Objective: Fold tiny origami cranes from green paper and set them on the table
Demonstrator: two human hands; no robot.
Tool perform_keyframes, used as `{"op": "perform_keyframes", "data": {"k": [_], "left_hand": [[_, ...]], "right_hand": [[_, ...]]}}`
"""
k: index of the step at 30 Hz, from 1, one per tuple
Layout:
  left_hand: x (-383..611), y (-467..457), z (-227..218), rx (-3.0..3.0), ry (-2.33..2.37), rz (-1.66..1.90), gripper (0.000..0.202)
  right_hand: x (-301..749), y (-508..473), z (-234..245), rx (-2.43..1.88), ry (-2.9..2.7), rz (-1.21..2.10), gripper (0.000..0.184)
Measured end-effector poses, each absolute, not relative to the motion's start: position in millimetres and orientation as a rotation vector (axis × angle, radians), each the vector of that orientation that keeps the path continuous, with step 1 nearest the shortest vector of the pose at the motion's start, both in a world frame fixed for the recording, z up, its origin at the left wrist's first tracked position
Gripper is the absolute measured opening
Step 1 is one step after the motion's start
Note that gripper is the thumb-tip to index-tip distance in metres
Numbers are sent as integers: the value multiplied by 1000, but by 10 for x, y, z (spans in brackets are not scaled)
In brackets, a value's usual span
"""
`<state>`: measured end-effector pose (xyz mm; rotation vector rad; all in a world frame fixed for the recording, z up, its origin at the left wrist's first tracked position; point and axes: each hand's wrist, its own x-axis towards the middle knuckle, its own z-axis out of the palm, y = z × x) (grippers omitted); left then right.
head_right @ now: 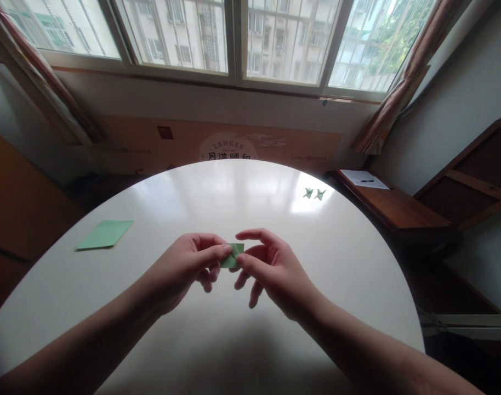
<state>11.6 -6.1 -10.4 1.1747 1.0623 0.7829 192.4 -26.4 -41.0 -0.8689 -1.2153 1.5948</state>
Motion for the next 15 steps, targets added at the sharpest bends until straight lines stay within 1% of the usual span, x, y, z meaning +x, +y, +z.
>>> {"op": "perform_keyframes", "data": {"k": [6,11,15], "left_hand": [[111,-55,-116,1139,1070,810,16],[132,-63,-102,1051,1059,909,19],[145,-83,-92,1075,1046,928,21]], "right_hand": [[1939,-269,-415,-859,-1256,1538,39],[1920,-311,-395,-849,-1315,1444,48],[1895,-320,-379,-898,-1300,1305,39]]}}
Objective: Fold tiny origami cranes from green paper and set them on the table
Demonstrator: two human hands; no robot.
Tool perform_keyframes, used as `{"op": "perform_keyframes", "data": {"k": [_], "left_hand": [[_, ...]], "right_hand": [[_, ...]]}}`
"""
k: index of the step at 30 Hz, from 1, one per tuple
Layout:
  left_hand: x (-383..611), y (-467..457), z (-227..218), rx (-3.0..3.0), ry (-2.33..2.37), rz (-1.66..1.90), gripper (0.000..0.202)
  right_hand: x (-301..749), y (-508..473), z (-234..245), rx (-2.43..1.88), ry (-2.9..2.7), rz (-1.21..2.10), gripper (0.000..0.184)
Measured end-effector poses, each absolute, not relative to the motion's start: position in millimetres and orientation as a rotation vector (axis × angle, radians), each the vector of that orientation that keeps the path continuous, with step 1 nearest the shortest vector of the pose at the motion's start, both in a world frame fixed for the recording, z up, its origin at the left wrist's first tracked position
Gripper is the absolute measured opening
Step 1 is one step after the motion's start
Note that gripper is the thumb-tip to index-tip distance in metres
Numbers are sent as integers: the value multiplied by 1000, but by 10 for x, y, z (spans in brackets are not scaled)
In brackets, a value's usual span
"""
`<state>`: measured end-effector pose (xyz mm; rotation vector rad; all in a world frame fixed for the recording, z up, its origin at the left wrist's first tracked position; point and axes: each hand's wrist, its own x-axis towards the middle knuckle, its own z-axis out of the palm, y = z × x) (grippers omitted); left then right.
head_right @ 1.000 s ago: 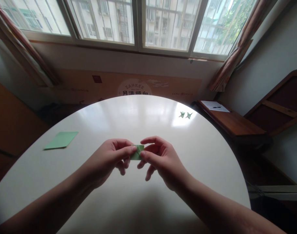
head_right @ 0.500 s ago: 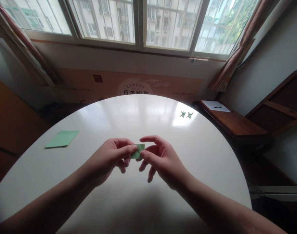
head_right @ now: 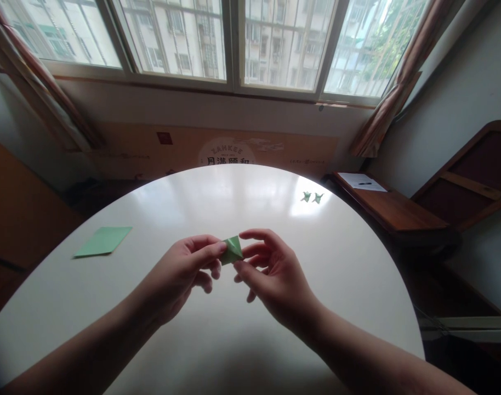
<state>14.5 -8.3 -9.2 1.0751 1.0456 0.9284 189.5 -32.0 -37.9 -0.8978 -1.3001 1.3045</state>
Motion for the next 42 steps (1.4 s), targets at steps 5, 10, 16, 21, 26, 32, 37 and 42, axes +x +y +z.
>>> {"op": "perform_keyframes", "data": {"k": [5,10,16,21,26,32,37,42], "left_hand": [[148,-105,-100,1212,1030,952,21],[150,-117,-110,1266,1020,962,23],[157,-110,-103,1308,1024,920,23],[159,-123,-105,1464,1042,766,22],[157,-161,-98,1658,1070,801,16],[167,-186,-58,1637,1090,904,28],[172,-176,-57,1579,1040,859,33],[157,-172,-79,1542,978,819,39]], "right_hand": [[1918,-304,-371,-861,-1259,1230,38],[1938,-313,-361,-809,-1244,1223,34],[1937,-295,-367,-829,-1241,1188,38],[1957,-267,-379,-821,-1238,1104,37],[1952,-273,-367,-813,-1221,1128,35],[1929,-317,-336,-805,-1214,1198,38],[1938,-341,-302,-753,-1206,1185,37],[1953,-351,-308,-704,-1197,1203,35]]}}
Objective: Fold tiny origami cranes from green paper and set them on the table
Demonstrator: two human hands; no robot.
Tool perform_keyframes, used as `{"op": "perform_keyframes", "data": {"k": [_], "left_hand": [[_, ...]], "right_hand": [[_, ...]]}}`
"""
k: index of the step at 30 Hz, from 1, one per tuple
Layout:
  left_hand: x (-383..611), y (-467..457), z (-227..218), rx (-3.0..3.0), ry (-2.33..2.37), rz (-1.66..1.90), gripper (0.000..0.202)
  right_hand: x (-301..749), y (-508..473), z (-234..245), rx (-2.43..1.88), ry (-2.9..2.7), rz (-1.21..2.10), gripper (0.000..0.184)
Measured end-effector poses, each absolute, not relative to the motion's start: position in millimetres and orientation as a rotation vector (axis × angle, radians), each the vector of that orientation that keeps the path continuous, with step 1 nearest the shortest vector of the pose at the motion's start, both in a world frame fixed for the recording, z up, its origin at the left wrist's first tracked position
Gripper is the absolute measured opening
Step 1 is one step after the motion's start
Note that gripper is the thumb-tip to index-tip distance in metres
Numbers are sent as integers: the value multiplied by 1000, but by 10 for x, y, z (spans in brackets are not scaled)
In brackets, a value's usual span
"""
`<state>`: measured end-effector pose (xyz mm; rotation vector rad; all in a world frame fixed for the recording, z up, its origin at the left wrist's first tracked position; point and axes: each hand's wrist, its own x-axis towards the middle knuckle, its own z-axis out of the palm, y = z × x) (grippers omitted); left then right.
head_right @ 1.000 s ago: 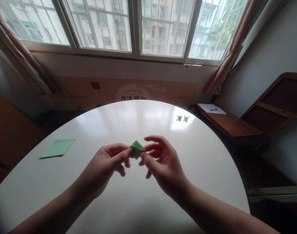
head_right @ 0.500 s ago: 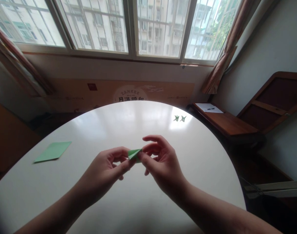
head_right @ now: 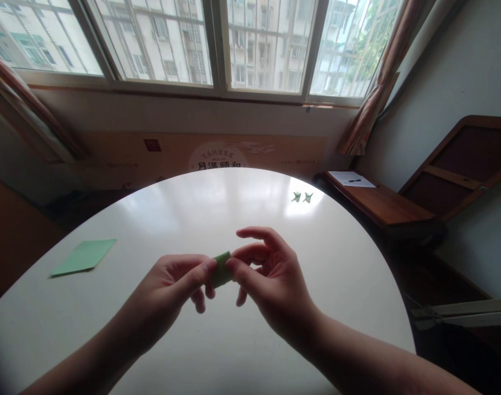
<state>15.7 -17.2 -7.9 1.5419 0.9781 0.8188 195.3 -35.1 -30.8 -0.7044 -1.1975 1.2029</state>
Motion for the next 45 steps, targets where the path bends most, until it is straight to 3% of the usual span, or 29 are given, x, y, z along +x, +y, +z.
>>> {"op": "perform_keyframes", "data": {"k": [6,12,18,25,45], "left_hand": [[162,-188,-82,1551,943,872,40],[168,-188,-87,1624,965,1021,35],[170,-220,-89,1725,1044,1244,13],[137,-282,-66,1987,915,1462,21],[122,-260,-46,2231,764,1547,23]], "right_hand": [[1960,-349,-314,-684,-1203,1260,35],[1948,-321,-315,-772,-1265,1355,10],[1954,-343,-297,-813,-1261,1321,12],[1955,-370,-276,-770,-1274,1351,13],[1943,-395,-260,-601,-1214,1399,13]]}}
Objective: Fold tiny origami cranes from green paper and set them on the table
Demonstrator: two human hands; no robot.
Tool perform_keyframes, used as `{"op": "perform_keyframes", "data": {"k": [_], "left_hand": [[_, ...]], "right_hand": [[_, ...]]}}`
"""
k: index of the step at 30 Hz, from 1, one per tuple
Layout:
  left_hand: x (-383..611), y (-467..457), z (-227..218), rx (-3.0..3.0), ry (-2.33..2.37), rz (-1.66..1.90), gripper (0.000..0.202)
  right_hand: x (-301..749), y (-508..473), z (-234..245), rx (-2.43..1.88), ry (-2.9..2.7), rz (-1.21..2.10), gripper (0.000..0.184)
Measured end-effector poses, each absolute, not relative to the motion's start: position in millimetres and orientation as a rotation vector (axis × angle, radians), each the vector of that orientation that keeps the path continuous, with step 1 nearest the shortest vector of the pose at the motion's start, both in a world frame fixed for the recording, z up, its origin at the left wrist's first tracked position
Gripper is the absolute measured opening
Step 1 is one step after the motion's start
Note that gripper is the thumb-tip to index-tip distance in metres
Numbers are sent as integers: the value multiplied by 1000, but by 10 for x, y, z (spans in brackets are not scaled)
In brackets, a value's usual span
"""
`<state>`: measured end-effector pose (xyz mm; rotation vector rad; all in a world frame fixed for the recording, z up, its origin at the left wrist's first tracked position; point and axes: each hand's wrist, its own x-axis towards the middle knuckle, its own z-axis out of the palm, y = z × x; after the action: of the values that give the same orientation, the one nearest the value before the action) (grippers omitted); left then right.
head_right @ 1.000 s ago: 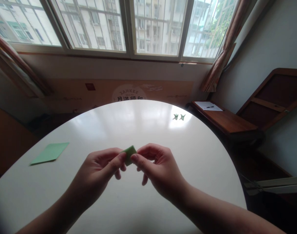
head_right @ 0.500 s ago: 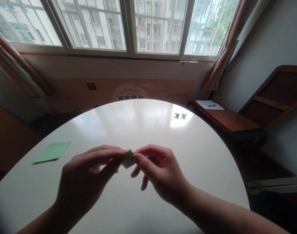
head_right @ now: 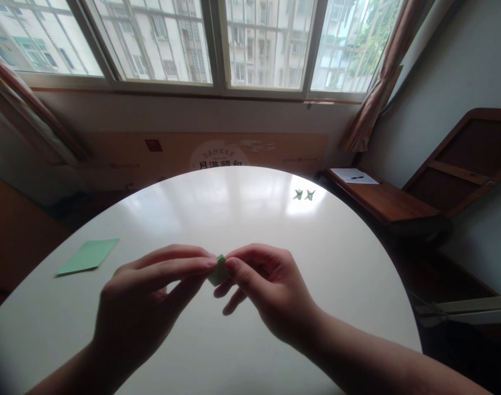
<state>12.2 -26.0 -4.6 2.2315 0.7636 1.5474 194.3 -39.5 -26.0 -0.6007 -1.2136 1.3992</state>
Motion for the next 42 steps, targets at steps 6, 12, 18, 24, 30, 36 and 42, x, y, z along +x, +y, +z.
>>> {"op": "perform_keyframes", "data": {"k": [6,12,18,24,30,36,42], "left_hand": [[114,-283,3,2309,793,1561,24],[125,-272,9,2282,762,1546,22],[127,-276,-22,2121,828,1477,20],[135,-273,-29,1990,798,1387,18],[152,-269,10,1956,802,1406,16],[142,-248,-27,1777,757,1349,14],[158,-232,-30,1656,730,1294,12]], "right_hand": [[1945,-407,-274,-590,-1173,1495,15],[1941,-411,-257,-581,-1149,1523,14],[1942,-407,-256,-579,-1145,1541,14],[1942,-395,-264,-623,-1118,1565,16],[1943,-390,-269,-623,-1114,1566,16],[1941,-372,-278,-642,-1136,1547,13],[1931,-355,-303,-646,-1148,1501,12]]}}
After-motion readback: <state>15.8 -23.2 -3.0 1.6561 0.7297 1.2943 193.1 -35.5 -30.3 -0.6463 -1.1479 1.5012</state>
